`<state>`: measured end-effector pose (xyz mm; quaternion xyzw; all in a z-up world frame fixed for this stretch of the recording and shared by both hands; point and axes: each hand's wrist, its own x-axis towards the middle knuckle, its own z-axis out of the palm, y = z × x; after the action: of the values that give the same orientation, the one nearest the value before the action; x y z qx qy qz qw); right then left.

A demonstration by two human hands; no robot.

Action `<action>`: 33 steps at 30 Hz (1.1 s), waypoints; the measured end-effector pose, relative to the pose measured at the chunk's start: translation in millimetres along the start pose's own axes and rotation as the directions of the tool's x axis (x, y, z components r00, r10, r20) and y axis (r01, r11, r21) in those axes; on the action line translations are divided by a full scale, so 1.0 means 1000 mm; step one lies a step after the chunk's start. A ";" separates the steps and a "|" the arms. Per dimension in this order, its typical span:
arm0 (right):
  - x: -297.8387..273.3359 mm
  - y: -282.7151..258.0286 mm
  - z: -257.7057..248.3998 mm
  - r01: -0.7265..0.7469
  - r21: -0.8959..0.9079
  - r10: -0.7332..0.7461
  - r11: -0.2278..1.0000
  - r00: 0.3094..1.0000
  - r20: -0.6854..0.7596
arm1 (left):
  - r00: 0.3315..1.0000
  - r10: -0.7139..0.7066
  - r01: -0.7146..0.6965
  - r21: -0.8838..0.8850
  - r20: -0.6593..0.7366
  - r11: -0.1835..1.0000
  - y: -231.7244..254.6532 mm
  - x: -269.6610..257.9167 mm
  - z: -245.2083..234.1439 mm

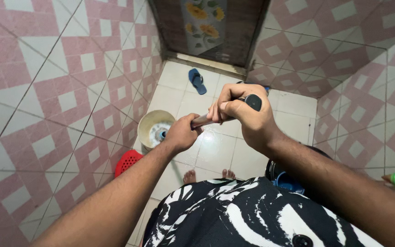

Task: The person mops a tiled bathroom floor using a spin mop. They repeatedly dip the mop into a bucket of soapy water, wring it out, and scrub the floor in a small area near the door.

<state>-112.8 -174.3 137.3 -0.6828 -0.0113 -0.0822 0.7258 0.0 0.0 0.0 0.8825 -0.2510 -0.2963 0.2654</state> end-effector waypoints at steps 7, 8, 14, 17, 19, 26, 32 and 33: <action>0.000 0.003 -0.003 0.045 0.052 -0.037 0.998 0.989 -0.144 | 0.992 0.115 -0.115 0.004 0.048 0.993 -0.007 0.018 0.000; 0.001 0.003 -0.002 0.038 0.054 -0.028 0.998 0.984 -0.176 | 0.990 0.123 -0.123 0.006 0.065 0.992 -0.008 0.022 -0.001; 0.008 0.004 0.012 0.040 0.079 -0.013 0.996 0.948 -0.317 | 0.971 0.204 -0.208 0.015 0.126 0.978 -0.020 0.034 -0.009; 0.011 0.005 0.022 0.078 0.113 -0.030 0.991 0.927 -0.374 | 0.958 0.240 -0.245 0.008 0.158 0.970 -0.026 0.037 -0.016; 0.012 0.006 0.030 0.092 0.114 -0.036 0.989 0.908 -0.418 | 0.947 0.260 -0.266 0.005 0.186 0.964 -0.029 0.037 -0.022; 0.015 0.017 0.055 0.091 0.108 -0.017 0.990 0.833 -0.552 | 0.907 0.314 -0.326 -0.006 0.280 0.945 -0.040 0.038 -0.038; 0.013 0.023 0.073 0.125 0.133 -0.013 0.983 0.774 -0.633 | 0.875 0.341 -0.372 0.024 0.344 0.928 -0.048 0.036 -0.048; 0.012 0.023 0.074 0.126 0.125 -0.017 0.984 0.767 -0.642 | 0.870 0.340 -0.373 0.026 0.356 0.928 -0.048 0.035 -0.050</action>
<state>-90.4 -100.5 120.9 -0.5527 0.2029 -0.3355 0.7354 71.5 30.0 -9.2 0.7667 -0.4657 -0.3802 0.2254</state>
